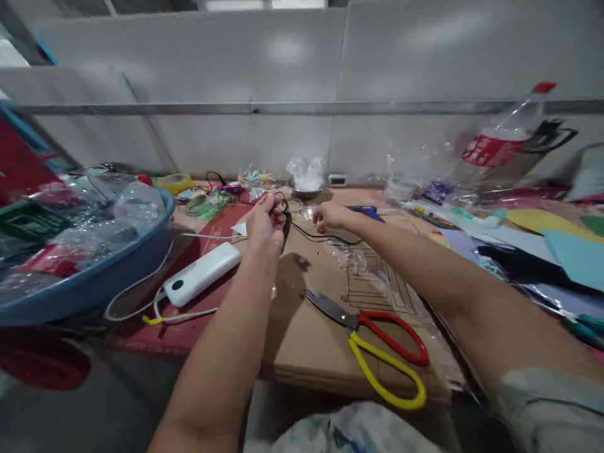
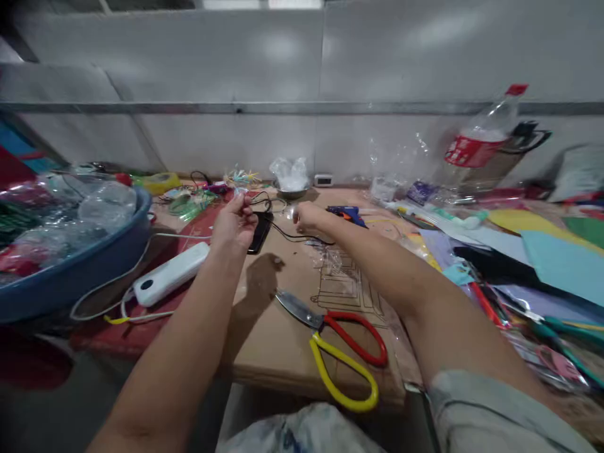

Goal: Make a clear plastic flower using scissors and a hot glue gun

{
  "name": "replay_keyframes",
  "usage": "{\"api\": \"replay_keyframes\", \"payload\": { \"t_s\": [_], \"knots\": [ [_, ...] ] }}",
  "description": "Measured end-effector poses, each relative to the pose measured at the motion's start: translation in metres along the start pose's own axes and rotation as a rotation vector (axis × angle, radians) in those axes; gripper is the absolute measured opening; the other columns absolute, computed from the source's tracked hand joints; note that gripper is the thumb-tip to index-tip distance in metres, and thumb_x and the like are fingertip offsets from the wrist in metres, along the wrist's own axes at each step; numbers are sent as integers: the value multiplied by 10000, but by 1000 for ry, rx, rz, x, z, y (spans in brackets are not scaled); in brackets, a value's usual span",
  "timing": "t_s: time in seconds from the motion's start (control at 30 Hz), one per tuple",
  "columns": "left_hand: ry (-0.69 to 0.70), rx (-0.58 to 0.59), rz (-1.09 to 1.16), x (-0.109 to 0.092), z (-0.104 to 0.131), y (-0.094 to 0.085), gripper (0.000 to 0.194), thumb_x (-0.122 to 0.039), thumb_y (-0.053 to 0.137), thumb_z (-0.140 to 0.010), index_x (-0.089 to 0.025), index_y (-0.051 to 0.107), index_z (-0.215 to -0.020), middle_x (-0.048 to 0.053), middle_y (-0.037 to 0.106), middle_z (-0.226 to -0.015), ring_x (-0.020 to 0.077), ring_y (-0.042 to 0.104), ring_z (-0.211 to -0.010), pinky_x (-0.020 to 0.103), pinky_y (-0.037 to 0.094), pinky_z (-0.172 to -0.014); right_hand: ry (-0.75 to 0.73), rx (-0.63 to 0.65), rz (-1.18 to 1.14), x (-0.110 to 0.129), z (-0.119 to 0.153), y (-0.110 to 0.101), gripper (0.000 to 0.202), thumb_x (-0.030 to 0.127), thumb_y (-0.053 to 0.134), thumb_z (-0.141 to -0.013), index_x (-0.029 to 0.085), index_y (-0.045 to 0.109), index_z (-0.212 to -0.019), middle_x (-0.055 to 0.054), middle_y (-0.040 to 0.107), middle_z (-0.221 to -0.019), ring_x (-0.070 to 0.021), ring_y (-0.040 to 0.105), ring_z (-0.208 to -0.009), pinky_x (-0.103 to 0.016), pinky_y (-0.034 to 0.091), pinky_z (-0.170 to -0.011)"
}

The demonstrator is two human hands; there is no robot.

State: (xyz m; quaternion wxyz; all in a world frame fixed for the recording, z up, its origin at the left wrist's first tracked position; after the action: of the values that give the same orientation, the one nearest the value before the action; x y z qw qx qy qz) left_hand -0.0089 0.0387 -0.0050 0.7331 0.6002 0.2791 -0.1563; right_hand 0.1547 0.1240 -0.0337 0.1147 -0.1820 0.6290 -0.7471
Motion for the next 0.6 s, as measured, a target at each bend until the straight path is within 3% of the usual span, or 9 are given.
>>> {"api": "replay_keyframes", "payload": {
  "t_s": [0.23, 0.4, 0.53, 0.6],
  "knots": [
    [-13, -36, -24, 0, -3, -3, 159, -107, 678, -871, -145, 590, -743, -39, 610, -598, 3, 453, -424, 124, 285, -421, 15, 15, -50, 4, 5, 1, 113, 51, 749, -671, 128, 740, -753, -51, 725, -737, -196, 652, -718, -257, 386, -615],
    [-13, -45, -40, 2, -6, -6, 134, -98, 658, -885, -137, 600, -772, -40, 607, -612, -3, 456, -431, 124, 287, -425, -62, 13, -198, -2, 18, -17, 76, 96, 727, -771, 152, 680, -793, -19, 690, -738, -137, 609, -683, -231, 405, -603],
    [-15, -54, -38, 3, -6, -7, 138, -103, 668, -881, -138, 596, -769, -43, 599, -607, -5, 448, -429, 125, 283, -426, -208, 75, -449, -6, 59, -45, 61, 178, 720, -838, 178, 664, -861, 12, 651, -720, -92, 549, -613, -209, 419, -572],
    [-16, -55, -38, 3, -6, -7, 133, -103, 673, -875, -139, 601, -769, -43, 598, -604, -4, 443, -427, 125, 282, -424, -353, 267, -631, 3, 98, -57, 143, 257, 791, -795, 173, 680, -826, 20, 637, -686, -80, 516, -570, -203, 404, -543]
  ]
}}
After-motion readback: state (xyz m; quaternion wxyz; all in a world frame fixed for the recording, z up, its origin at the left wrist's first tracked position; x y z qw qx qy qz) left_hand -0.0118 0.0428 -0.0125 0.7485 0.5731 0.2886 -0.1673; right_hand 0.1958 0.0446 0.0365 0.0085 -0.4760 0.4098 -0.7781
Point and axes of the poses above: each hand's wrist, its own z-axis away from the middle knuckle, its own y-axis out of the palm, x = y × z, the point moved 4 cm from there along -z, towards the middle knuckle
